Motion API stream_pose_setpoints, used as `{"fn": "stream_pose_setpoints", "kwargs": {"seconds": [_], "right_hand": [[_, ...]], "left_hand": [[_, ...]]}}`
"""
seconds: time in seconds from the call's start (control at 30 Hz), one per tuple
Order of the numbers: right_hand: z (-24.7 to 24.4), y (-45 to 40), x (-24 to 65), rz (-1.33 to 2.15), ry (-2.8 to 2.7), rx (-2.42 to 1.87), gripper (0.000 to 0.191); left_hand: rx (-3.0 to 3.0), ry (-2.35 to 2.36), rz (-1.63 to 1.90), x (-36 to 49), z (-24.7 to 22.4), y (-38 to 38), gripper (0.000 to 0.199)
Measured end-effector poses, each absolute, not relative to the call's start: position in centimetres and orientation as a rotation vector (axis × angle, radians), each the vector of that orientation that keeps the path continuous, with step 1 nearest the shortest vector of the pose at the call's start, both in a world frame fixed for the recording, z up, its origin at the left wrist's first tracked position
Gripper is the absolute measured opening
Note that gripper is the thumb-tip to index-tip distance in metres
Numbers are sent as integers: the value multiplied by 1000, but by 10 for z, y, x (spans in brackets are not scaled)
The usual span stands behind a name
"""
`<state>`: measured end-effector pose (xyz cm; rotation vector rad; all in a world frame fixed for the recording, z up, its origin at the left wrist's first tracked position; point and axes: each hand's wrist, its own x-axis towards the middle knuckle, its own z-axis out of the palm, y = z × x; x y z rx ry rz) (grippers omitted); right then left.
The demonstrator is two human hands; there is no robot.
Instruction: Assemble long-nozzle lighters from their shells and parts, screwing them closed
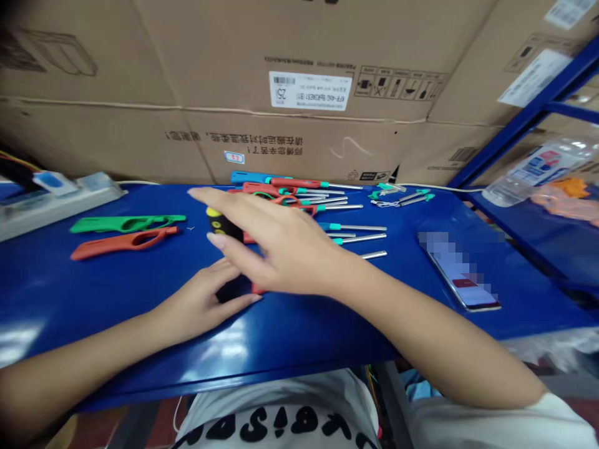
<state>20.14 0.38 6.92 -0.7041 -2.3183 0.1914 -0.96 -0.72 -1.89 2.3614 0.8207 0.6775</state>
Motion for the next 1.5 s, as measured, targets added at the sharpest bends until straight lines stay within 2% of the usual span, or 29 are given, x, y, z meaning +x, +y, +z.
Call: {"fn": "stream_pose_setpoints", "kwargs": {"seconds": [0.1, 0.23, 0.4, 0.53, 0.7, 0.77, 0.87, 1.03, 1.17, 1.33, 1.4, 1.5], "right_hand": [[68, 1, 197, 179, -2316, -718, 37], [63, 0, 201, -146, -2277, -654, 32], [56, 6, 208, 195, -2271, -689, 39], [52, 10, 213, -137, -2142, -644, 29], [55, 11, 215, 242, -2179, -739, 38], [55, 13, 216, 190, -2111, -730, 29], [55, 14, 216, 44, -2093, -725, 31], [57, 9, 212, 250, -2119, -711, 35], [56, 2, 206, 31, -2071, -673, 29], [57, 0, 202, 285, -2074, -649, 29], [55, 2, 203, 114, -2043, -595, 22], [51, 3, 205, -96, -2071, -537, 28]], "left_hand": [[2346, 846, 684, -12, -20, -9, 22], [2339, 807, 658, -12, -21, -10, 19], [2367, 859, 604, -12, -19, -8, 22], [2382, 830, 602, -9, -18, -7, 27], [2342, 823, 590, -1, -14, -8, 18], [2302, 854, 619, 2, -11, -9, 18], [2278, 924, 578, 5, -2, -12, 19], [2295, 934, 516, 6, 3, -11, 18], [2323, 831, 659, 3, -8, -6, 25], [2341, 673, 699, -2, -16, -3, 24], [2330, 659, 706, -3, -15, -4, 22], [2328, 665, 699, -5, -14, -5, 23]]}}
